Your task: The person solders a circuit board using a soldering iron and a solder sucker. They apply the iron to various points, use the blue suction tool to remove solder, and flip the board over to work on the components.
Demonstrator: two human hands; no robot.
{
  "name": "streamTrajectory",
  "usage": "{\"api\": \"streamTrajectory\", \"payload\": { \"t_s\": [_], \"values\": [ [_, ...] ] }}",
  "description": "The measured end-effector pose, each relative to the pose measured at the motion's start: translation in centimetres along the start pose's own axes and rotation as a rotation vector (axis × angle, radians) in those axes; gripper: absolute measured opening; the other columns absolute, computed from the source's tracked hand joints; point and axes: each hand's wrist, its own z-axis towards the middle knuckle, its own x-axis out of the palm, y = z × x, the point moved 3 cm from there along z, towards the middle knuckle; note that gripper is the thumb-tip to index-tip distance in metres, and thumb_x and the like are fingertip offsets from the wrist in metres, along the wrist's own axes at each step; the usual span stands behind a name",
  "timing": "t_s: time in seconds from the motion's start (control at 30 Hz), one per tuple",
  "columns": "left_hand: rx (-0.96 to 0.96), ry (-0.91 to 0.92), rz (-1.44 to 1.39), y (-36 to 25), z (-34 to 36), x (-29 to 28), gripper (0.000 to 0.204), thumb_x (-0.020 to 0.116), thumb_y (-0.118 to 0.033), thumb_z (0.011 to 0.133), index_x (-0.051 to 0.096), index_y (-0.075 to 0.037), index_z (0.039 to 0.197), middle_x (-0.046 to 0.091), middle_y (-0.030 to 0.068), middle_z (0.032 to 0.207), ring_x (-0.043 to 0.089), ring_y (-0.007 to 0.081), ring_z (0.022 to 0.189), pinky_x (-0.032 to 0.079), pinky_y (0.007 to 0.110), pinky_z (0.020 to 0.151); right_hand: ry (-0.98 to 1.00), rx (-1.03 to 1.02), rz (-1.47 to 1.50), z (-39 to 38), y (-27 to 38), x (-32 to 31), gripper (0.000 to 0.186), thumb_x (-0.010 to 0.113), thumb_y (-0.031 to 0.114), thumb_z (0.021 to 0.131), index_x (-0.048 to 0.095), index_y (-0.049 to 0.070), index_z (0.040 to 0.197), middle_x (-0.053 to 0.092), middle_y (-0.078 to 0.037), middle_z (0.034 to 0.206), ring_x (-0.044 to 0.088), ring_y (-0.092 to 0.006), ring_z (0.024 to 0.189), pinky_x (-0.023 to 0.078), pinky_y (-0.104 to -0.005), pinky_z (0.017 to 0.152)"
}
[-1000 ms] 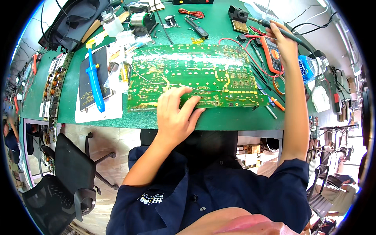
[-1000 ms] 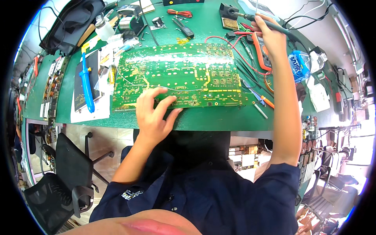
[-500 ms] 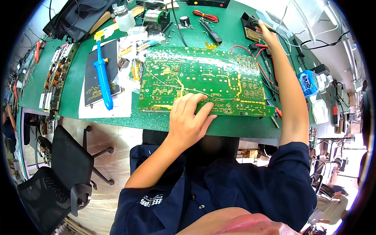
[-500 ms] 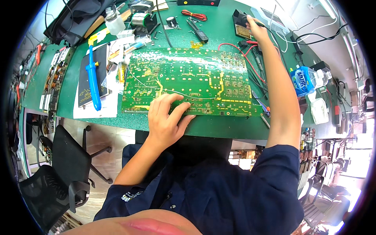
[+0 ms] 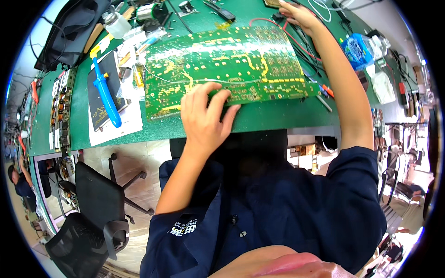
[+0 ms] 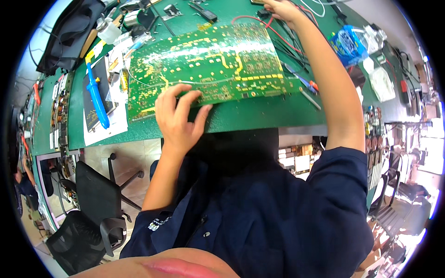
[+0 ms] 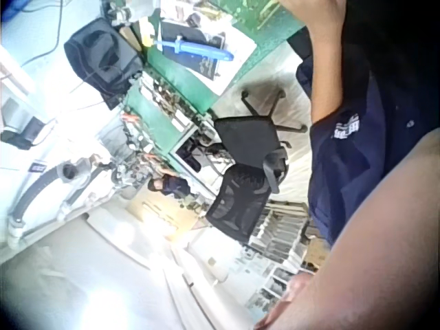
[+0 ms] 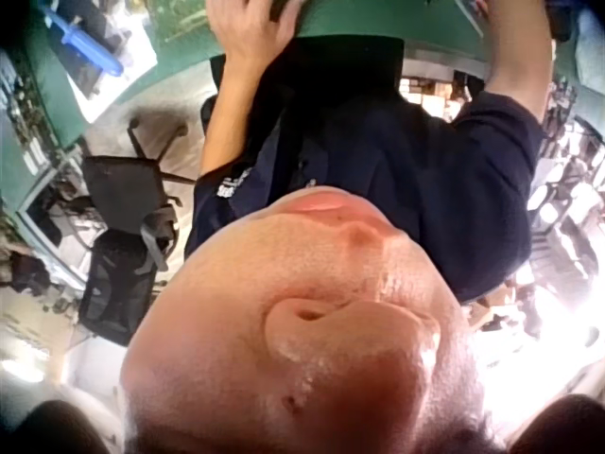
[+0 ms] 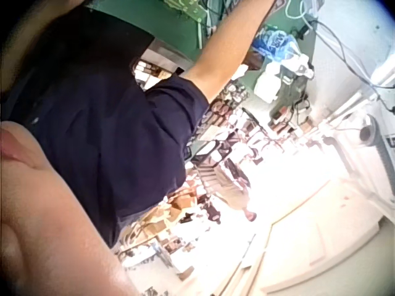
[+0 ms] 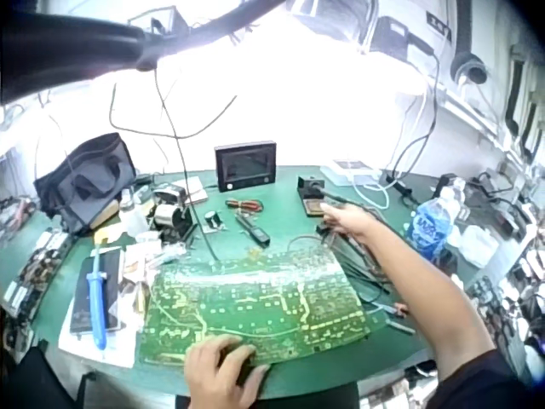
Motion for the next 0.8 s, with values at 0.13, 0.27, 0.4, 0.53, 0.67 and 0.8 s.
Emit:
{"api": "streamTrajectory", "payload": {
  "t_s": [0.13, 0.27, 0.4, 0.53, 0.67, 0.8],
  "values": [
    [0.011, -0.022, 0.024, 0.0, -0.3, 0.3, 0.032, 0.081, -0.014, 0.067, 0.065, -0.007, 0.095, 0.059, 0.0098, 0.105, 0.056, 0.0310, 0.095, 0.043, 0.040, 0.082, 0.046, -0.146, -0.221, -8.1, 3.7, 2.2, 0.054, 0.060, 0.044, 0.093, 0.056, 0.001, 0.126, 0.061, -0.006, 0.115, 0.055, -0.0149, 0.104, 0.043, -0.0266, 0.090],
    [0.041, -0.036, 0.056, -0.1, -0.5, 0.5, 0.032, 0.081, -0.015, 0.069, 0.065, -0.007, 0.095, 0.060, 0.0096, 0.104, 0.056, 0.0304, 0.096, 0.043, 0.039, 0.082, 0.160, -0.263, -0.260, -15.9, 5.2, 2.5, 0.048, 0.055, 0.038, 0.098, 0.055, 0.001, 0.128, 0.057, -0.006, 0.126, 0.050, -0.0143, 0.118, 0.040, -0.0279, 0.098],
    [0.084, -0.051, 0.048, -0.6, -0.4, 0.8, 0.030, 0.080, -0.017, 0.071, 0.065, -0.007, 0.095, 0.061, 0.0089, 0.104, 0.057, 0.0294, 0.095, 0.043, 0.038, 0.082, 0.032, -0.429, -0.084, -25.9, 6.1, 0.8, 0.041, 0.055, 0.033, 0.098, 0.058, 0.000, 0.123, 0.064, -0.003, 0.107, 0.059, -0.0086, 0.095, 0.046, -0.0226, 0.084],
    [0.112, -0.066, 0.072, -0.5, -0.7, 0.6, 0.027, 0.079, -0.017, 0.072, 0.066, -0.007, 0.094, 0.061, 0.0079, 0.102, 0.057, 0.0283, 0.092, 0.043, 0.038, 0.080, -0.488, -0.532, -0.181, -31.2, 0.1, -0.5, 0.024, 0.061, 0.020, 0.094, 0.068, 0.000, 0.105, 0.072, -0.008, 0.098, 0.067, -0.0145, 0.090, 0.051, -0.0289, 0.082],
    [0.155, -0.079, 0.032, -0.4, -0.6, 0.6, 0.024, 0.079, -0.015, 0.072, 0.067, -0.009, 0.092, 0.063, 0.0064, 0.099, 0.058, 0.0274, 0.091, 0.044, 0.038, 0.079, -0.608, -0.445, -0.587, -34.1, -4.4, 1.1, 0.016, 0.068, 0.013, 0.086, 0.071, 0.006, 0.099, 0.071, -0.009, 0.100, 0.067, -0.0194, 0.088, 0.050, -0.0300, 0.082],
    [0.219, -0.054, 0.047, -1.8, -0.4, 1.2, 0.026, 0.079, -0.018, 0.072, 0.067, -0.010, 0.093, 0.062, 0.0060, 0.098, 0.059, 0.0274, 0.091, 0.043, 0.038, 0.080, -0.624, -0.485, -0.832, -34.6, -6.3, 1.6, 0.016, 0.068, 0.015, 0.085, 0.071, 0.008, 0.099, 0.066, -0.010, 0.098, 0.061, -0.0274, 0.096, 0.047, -0.0366, 0.084]
  ]
}}
